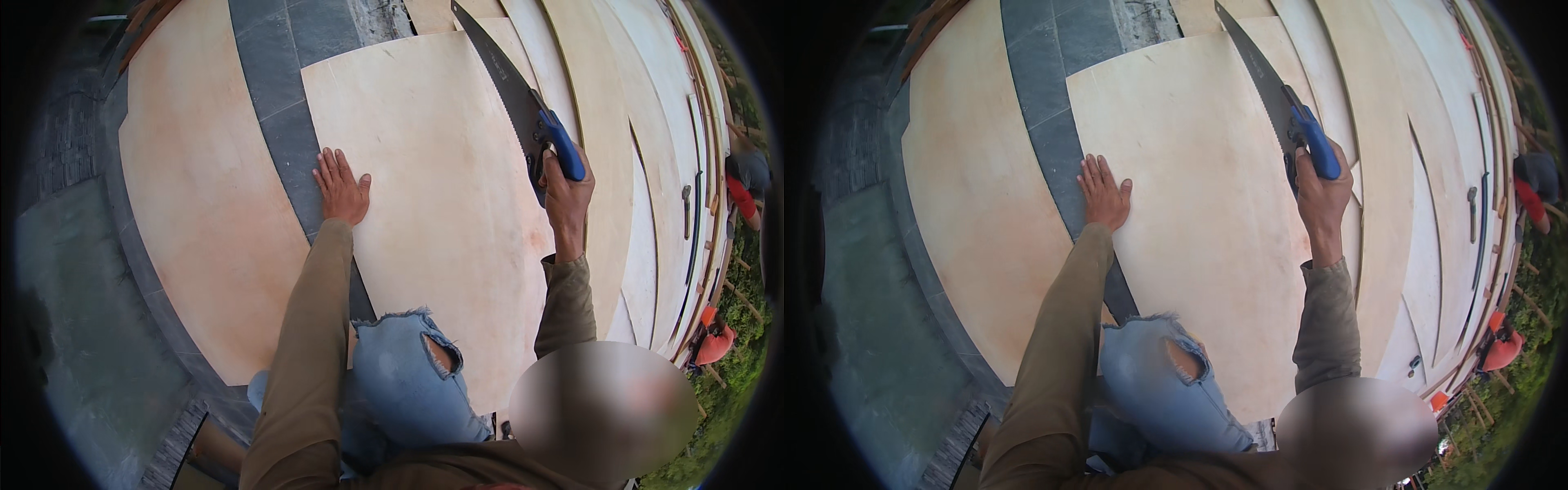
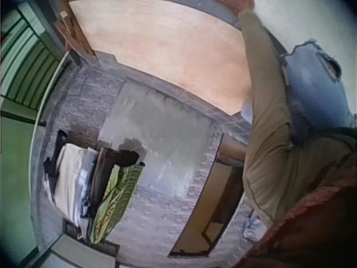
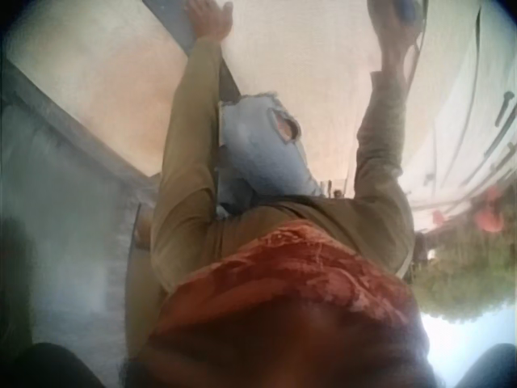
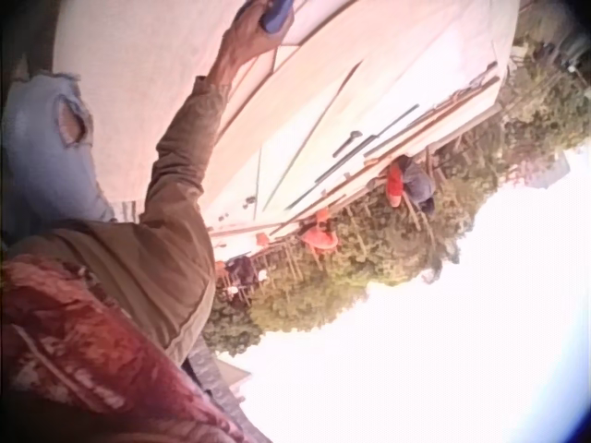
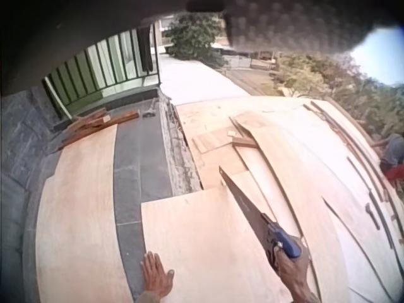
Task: The person sits on a tiled floor, handles red plastic spacers, then picks up a hand saw and cuts a large plywood sheet. The person positions the sheet, saws along a marked line, and separates a piece of wood.
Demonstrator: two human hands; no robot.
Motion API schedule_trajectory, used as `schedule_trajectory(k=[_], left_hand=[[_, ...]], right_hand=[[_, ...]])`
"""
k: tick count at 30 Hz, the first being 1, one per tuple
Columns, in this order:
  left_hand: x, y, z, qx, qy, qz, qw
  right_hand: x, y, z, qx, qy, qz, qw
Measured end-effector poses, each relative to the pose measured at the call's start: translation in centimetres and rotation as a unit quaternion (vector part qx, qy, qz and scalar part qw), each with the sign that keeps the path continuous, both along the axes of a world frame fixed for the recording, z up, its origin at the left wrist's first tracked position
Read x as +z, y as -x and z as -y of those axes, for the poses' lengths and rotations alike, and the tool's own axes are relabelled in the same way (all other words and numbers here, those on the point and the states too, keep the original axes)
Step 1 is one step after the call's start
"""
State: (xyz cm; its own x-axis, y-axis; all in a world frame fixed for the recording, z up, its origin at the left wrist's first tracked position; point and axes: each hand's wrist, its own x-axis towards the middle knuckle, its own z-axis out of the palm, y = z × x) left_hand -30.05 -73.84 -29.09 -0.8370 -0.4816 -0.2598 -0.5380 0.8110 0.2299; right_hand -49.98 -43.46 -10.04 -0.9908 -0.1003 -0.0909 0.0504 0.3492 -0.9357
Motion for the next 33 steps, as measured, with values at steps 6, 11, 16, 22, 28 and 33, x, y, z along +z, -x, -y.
schedule_trajectory(k=[6, 11, 16, 22, 28, 33], left_hand=[[3.8, 1.1, 0.6, -0.037, -0.048, 0.124, 0.99], [14.7, 7.1, 6.2, -0.046, -0.084, 0.253, 0.963], [29.1, 16.6, 15.7, -0.048, 0.037, 0.099, 0.993], [29.0, 26.8, 17.3, -0.117, -0.048, -0.157, 0.98], [12.8, 29.7, 10.9, -0.114, -0.237, -0.103, 0.959], [4.4, 31.8, 3.5, -0.043, -0.268, -0.218, 0.937]], right_hand=[[1.2, -0.1, 0.2, 0.026, -0.004, -0.006, 1.0], [3.0, -0.5, 1.5, 0.058, -0.121, -0.028, 0.991], [3.9, 0.9, 1.8, 0.067, -0.152, -0.05, 0.985], [5.3, 2.8, 1.4, 0.045, -0.066, 0.025, 0.996], [5.8, 2.5, 2.7, 0.006, -0.068, 0.044, 0.997], [5.0, 2.3, 2.4, -0.03, -0.089, 0.073, 0.993]])
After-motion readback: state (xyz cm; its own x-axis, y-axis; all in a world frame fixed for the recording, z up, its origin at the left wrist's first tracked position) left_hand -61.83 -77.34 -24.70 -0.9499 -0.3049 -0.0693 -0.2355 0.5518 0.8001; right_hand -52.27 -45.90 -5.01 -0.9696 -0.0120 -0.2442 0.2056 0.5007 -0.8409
